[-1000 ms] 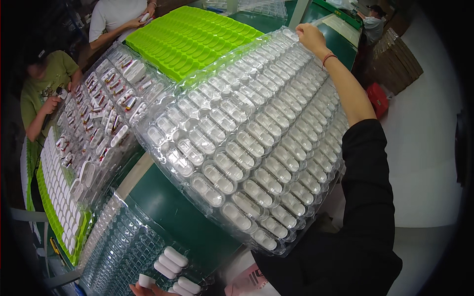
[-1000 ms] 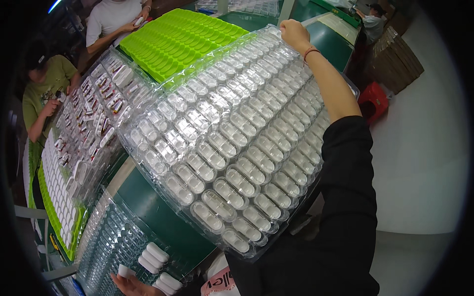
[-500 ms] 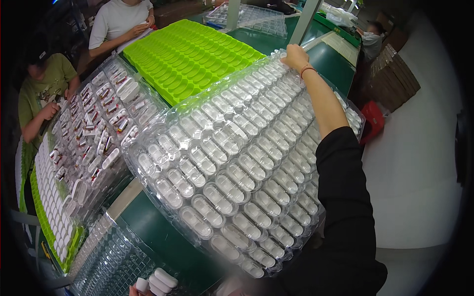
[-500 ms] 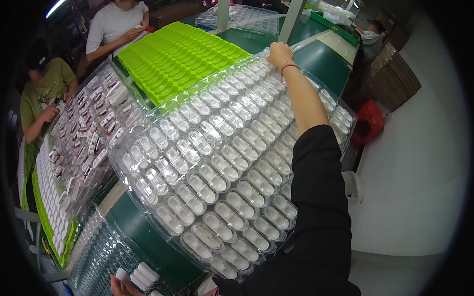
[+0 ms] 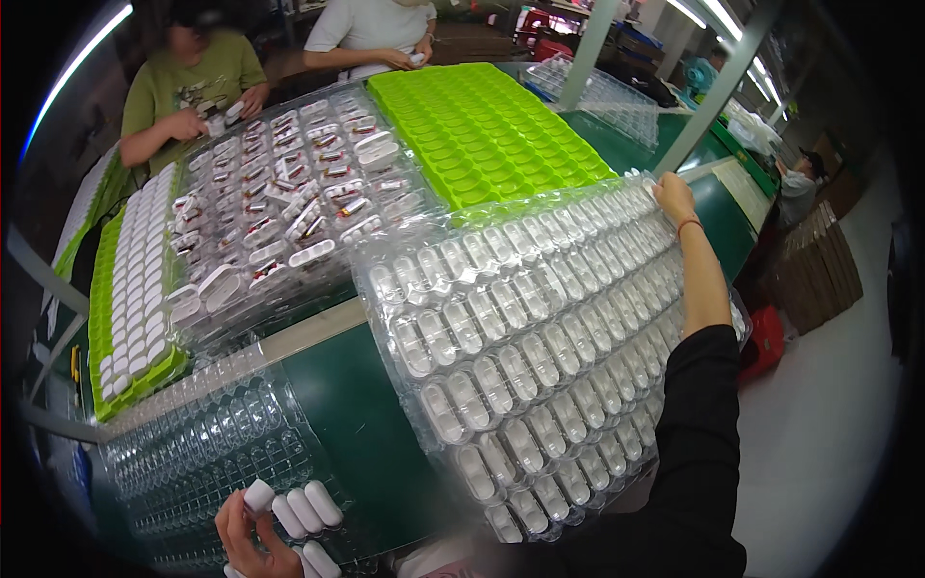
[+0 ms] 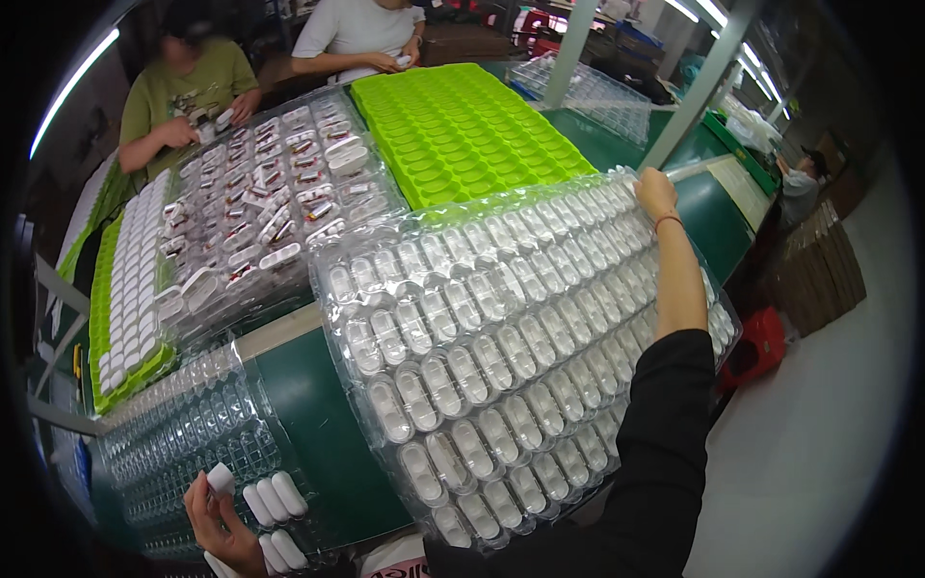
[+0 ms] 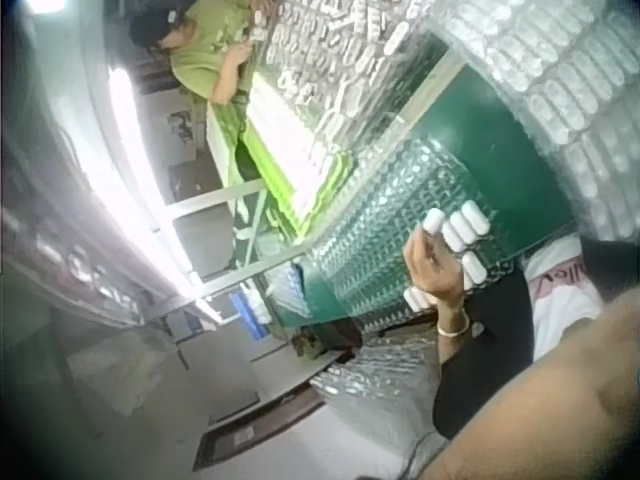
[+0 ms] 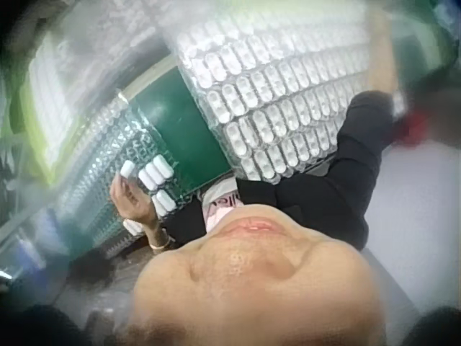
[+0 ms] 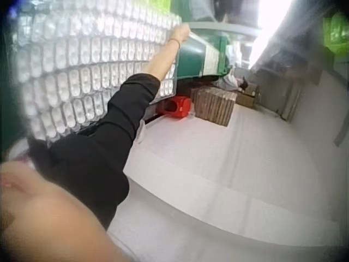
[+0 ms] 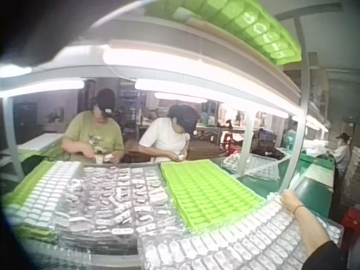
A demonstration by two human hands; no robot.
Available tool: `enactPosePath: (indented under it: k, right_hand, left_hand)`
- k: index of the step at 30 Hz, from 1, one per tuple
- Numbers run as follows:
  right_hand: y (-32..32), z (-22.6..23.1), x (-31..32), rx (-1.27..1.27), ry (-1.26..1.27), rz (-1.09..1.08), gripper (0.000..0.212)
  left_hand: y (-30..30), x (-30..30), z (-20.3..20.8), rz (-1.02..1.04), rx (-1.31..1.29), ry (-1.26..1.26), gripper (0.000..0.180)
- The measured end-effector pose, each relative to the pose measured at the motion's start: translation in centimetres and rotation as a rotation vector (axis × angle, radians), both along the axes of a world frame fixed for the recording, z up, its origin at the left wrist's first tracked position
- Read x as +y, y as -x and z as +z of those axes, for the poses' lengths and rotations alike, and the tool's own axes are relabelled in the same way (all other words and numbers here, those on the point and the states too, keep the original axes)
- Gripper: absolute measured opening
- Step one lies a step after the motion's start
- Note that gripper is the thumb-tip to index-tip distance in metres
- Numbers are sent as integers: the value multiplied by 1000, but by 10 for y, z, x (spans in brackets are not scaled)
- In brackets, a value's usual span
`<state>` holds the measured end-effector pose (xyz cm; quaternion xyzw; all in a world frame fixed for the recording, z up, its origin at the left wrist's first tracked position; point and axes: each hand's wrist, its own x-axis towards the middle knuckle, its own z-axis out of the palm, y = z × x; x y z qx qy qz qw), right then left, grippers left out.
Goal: The person repeatedly picks up small white earbud cases and clear plastic lids from a green tray, opens the cases, inserts the lids, and places the assembled units into a clear plastic tray. The process is repeated continuously with multiple units.
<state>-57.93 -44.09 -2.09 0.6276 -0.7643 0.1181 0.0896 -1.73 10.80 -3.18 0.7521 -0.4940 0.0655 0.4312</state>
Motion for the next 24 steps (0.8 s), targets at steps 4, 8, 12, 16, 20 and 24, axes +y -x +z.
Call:
enactPosePath:
  k: [4,8,12,16,20,24]
  right_hand:
    - [-11,-6,-4,147,70,-68,21]
    - [-15,-18,-13,357,211,-34,22]
    - [-36,4,0,228,373,-35,23]
    - [-99,27,26,-227,492,370,27]
    - [-250,45,135,-1233,-269,856,28]
    - [-330,37,224,-1499,-756,1010,37]
  left_hand:
    - [3,-1,4,-94,-12,-47,31]
    - [8,0,7,-143,-88,-49,33]
    - [12,2,11,-78,156,11,37]
    - [15,-41,35,-240,810,-74,44]
    - [10,-80,37,-487,1181,-210,36]
    - [10,-102,40,-538,1312,-222,37]
